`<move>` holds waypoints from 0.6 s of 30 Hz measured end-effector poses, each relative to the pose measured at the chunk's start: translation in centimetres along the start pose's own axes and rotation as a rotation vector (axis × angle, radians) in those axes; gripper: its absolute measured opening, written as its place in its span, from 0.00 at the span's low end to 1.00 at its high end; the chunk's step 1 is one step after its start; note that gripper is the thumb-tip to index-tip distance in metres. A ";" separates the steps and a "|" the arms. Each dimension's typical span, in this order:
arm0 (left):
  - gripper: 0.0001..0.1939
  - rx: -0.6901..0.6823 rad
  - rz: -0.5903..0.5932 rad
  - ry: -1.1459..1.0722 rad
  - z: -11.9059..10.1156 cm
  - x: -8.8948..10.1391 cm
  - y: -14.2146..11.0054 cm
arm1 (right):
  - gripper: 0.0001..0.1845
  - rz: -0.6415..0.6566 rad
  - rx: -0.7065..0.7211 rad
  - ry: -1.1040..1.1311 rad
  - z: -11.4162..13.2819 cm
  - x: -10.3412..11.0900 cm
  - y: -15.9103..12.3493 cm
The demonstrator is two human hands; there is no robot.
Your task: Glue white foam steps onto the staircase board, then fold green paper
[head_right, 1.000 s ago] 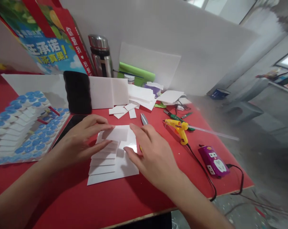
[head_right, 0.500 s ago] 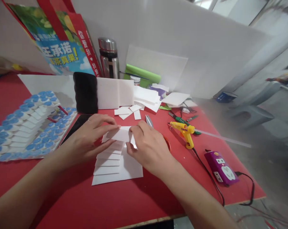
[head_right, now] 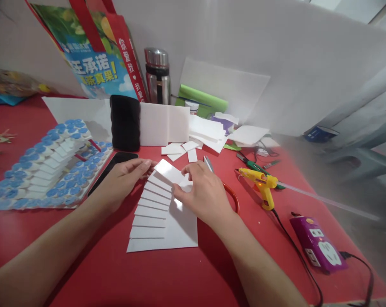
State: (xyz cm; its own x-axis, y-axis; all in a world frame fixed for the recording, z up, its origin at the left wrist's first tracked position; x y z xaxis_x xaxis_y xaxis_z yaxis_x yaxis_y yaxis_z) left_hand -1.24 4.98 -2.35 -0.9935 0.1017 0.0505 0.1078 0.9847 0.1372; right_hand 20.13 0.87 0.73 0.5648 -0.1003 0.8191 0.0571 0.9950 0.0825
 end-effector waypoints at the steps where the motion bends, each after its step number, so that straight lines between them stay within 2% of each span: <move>1: 0.20 0.012 0.005 -0.015 0.0 -0.1 -0.1 | 0.12 -0.008 0.016 -0.027 0.1 -0.1 0.0; 8: 0.24 0.124 0.014 -0.071 0.5 -0.2 -0.1 | 0.12 -0.044 0.072 -0.160 0.6 -0.3 0.2; 18: 0.25 0.161 0.008 -0.086 0.4 -0.4 -0.3 | 0.11 -0.022 0.081 -0.210 0.7 -0.3 0.1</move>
State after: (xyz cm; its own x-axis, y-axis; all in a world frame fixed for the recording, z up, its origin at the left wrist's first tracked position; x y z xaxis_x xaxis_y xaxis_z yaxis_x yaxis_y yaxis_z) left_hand -0.91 4.72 -2.82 -0.9928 0.1147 -0.0349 0.1156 0.9930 -0.0238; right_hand 19.39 1.02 0.95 0.3804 -0.1277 0.9160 -0.0034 0.9902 0.1395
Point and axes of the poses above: each hand's wrist, its own y-axis towards the middle knuckle, its own x-axis out of the back of the hand, z = x × y, the point moved 1 cm from there along y, towards the middle knuckle, and after that the axes turned 13 degrees about -x, right-handed, at the moved point
